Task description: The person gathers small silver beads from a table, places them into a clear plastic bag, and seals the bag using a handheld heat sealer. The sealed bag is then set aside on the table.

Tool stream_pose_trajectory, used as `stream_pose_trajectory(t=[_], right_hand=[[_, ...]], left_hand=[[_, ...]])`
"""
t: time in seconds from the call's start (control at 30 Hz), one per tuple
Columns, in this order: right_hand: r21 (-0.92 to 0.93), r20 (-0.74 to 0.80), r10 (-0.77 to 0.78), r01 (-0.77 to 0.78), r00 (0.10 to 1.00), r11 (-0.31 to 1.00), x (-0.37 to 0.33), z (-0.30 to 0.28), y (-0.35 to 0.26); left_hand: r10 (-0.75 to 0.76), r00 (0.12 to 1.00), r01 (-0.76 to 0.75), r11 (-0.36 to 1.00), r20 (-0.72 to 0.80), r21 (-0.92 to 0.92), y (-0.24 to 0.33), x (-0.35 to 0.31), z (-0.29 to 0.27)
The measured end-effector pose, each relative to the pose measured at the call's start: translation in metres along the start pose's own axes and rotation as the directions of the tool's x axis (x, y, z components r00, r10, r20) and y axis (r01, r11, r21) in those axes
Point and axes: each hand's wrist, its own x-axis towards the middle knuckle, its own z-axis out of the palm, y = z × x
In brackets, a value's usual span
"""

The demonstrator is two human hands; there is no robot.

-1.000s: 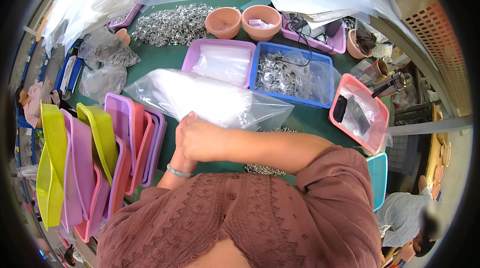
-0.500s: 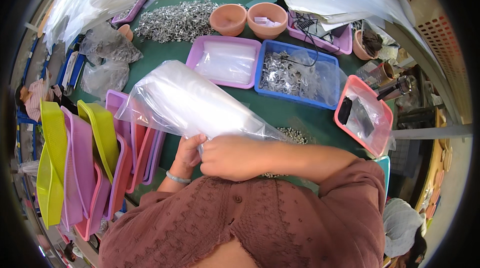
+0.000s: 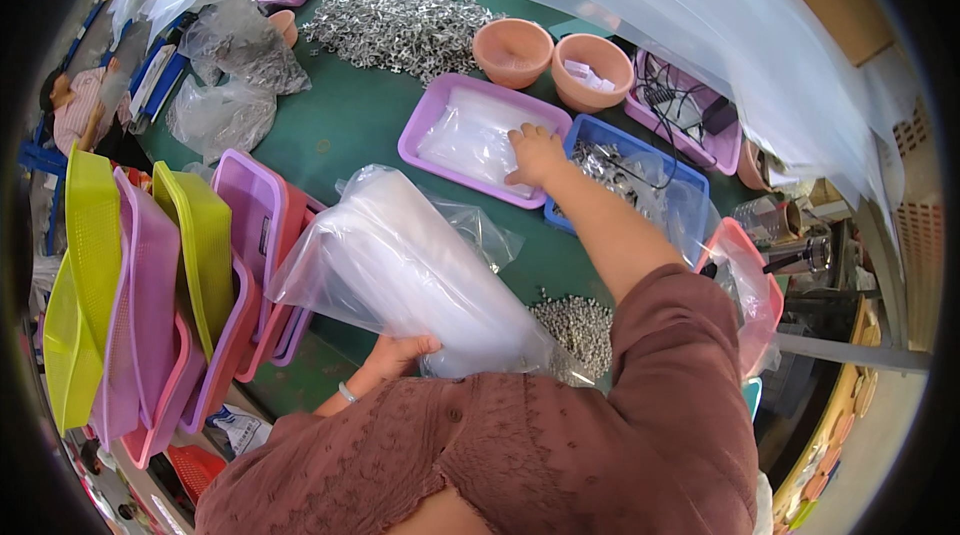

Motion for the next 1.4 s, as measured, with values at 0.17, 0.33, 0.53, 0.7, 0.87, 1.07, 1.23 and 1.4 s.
stream_pose_trajectory(t=[0.17,0.33,0.53,0.7,0.87,1.07,1.23,1.4], right_hand=[[0.001,-0.324,0.036,-0.038,0.945,0.999,0.030,0.019,0.007],[0.060,-0.197,0.178,-0.169,0.964,0.984,0.055,0.016,-0.005],[0.082,0.075,0.269,-0.275,0.960,0.958,0.066,0.013,-0.006],[0.003,0.193,0.295,-0.301,0.936,0.953,0.070,0.013,-0.012],[0.119,0.144,0.253,-0.271,0.957,0.955,0.067,0.019,-0.008],[0.170,0.133,0.265,-0.286,0.955,0.943,0.067,0.023,-0.004],[0.132,0.227,0.324,-0.359,0.918,0.924,0.075,0.014,-0.008],[0.051,0.223,0.317,-0.336,0.922,0.940,0.072,0.019,-0.012]], left_hand=[[-0.023,0.999,0.018,0.992,0.038,0.127,0.003,0.007,-0.008],[-0.056,0.998,0.055,0.982,0.000,0.182,0.003,0.011,-0.012],[-0.053,0.999,0.050,0.987,0.011,0.153,0.003,0.014,-0.012],[-0.045,0.999,0.048,0.989,-0.024,0.139,0.002,0.016,-0.012],[-0.091,0.995,0.092,0.995,-0.032,0.031,0.010,0.015,-0.003],[-0.095,0.995,0.095,0.995,-0.032,-0.003,0.009,0.015,-0.001],[-0.062,0.998,0.063,0.996,-0.015,0.069,0.004,0.017,-0.007],[-0.078,0.997,0.080,0.993,-0.024,0.082,0.005,0.018,-0.006]])
